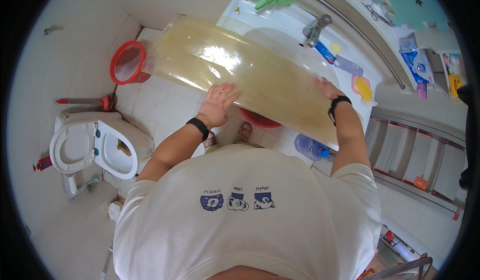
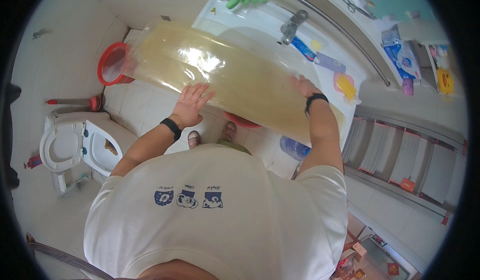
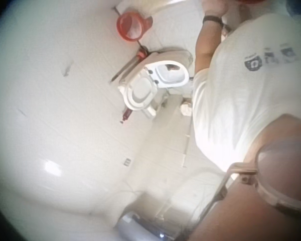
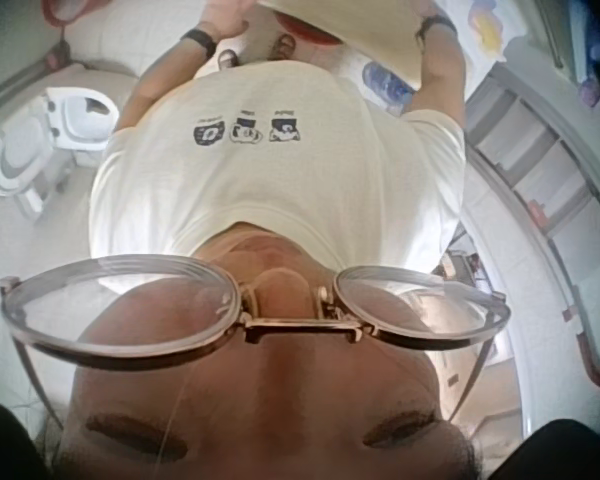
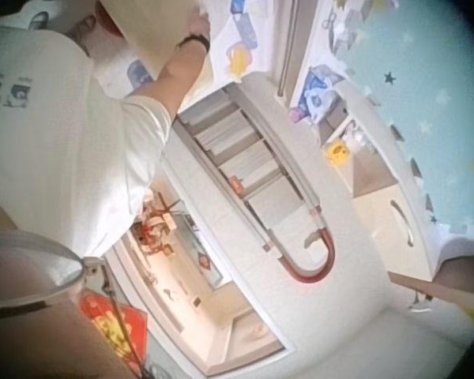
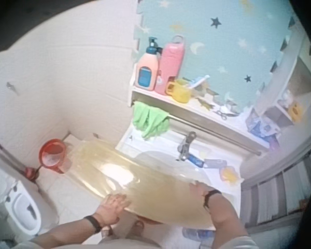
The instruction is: The person washes a large translucent plastic sheet in a bathroom sink, repeatedly wetting, rubbing, and rinsing it with both hands. The sheet is lifted and repositioned several times to cover different areas.
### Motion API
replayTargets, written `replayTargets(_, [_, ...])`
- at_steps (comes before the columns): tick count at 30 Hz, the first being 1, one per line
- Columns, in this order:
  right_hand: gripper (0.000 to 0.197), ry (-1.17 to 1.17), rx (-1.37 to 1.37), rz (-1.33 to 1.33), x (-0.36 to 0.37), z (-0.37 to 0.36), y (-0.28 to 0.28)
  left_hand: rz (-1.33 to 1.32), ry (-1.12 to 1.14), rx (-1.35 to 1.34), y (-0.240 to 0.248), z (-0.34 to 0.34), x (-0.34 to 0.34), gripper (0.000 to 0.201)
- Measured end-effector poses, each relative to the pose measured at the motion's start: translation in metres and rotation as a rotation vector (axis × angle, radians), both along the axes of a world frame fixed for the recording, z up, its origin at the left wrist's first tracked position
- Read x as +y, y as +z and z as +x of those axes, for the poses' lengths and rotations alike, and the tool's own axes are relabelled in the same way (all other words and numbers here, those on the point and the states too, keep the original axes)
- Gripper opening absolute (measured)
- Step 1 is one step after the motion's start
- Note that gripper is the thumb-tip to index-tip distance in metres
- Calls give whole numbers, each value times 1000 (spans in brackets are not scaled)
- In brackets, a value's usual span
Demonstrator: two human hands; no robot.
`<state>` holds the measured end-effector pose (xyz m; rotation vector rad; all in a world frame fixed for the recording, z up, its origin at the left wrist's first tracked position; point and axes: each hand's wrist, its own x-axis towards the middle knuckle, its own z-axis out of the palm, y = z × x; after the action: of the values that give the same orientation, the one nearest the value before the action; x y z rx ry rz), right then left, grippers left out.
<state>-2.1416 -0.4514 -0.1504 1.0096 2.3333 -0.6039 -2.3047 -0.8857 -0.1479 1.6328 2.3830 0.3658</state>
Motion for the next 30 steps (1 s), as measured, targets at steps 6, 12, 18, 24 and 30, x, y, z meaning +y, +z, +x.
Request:
replayTargets(6, [93, -199, -156, 57, 35, 125, 24, -48, -17, -11, 5, -1, 3, 92])
replayTargets(12, [93, -340, -32, 44, 17, 122, 11, -80, -22, 28, 0, 1, 5, 97])
replayTargets(18, [89, 28, 77, 323, -82, 30, -12, -94, -31, 67, -2, 2, 9, 101])
replayTargets(24, [81, 178, 149, 268, -155, 74, 1, -145, -39, 102, -1, 2, 8, 101])
replayTargets(30, [80, -323, -36, 241, -90, 205, 16, -150, -82, 132, 0, 1, 8, 104])
